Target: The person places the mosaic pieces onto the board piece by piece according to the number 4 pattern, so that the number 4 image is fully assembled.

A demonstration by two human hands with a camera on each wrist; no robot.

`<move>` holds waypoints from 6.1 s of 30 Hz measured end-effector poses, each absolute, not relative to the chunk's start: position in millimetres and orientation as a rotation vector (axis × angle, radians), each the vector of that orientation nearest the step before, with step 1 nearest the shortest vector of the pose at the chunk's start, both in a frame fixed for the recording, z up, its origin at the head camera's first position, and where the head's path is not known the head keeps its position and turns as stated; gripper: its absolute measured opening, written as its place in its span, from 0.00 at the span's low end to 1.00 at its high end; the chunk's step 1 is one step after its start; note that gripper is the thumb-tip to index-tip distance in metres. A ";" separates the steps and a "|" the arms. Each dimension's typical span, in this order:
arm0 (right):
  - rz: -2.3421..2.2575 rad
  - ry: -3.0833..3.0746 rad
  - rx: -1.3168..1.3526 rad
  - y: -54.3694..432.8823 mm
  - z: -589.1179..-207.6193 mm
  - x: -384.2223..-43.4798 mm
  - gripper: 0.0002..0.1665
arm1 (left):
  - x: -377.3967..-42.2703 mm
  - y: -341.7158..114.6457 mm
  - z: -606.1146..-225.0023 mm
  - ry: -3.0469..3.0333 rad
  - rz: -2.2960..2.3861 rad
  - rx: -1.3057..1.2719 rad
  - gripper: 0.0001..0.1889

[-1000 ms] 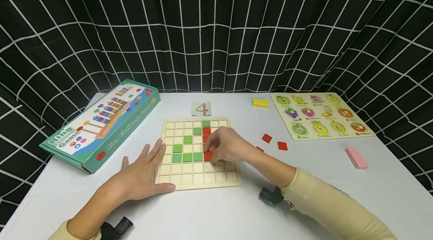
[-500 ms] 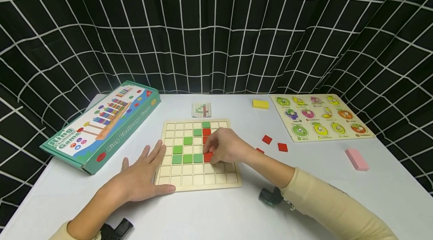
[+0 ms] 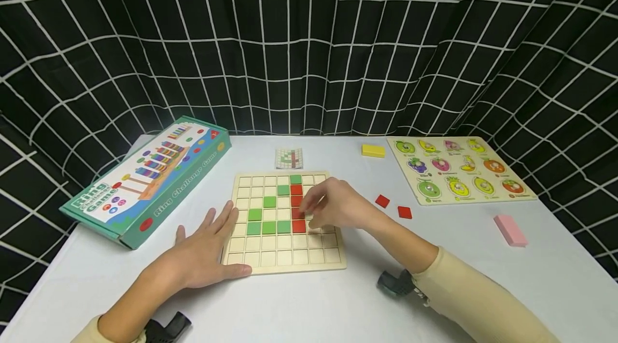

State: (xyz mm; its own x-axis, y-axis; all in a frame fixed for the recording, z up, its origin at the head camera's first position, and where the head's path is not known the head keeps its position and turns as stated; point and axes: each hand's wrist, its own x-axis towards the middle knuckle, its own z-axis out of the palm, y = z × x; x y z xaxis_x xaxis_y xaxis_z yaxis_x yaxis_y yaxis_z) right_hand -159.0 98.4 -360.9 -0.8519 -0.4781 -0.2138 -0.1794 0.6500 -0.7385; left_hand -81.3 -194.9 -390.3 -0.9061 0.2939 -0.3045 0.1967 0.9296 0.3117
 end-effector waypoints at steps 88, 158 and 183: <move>-1.036 2.479 -0.488 218.2 -372.1 -174.8 0.16 | -81.6 -193.0 -392.6 2.736 0.396 0.348 0.66; -1.049 2.483 -0.578 95.6 -369.5 -128.6 0.14 | -79.0 -194.2 -392.3 2.735 0.417 0.356 0.66; -0.968 2.499 -0.667 81.6 -374.9 -131.5 0.15 | -79.9 -193.9 -391.8 2.737 0.410 0.356 0.66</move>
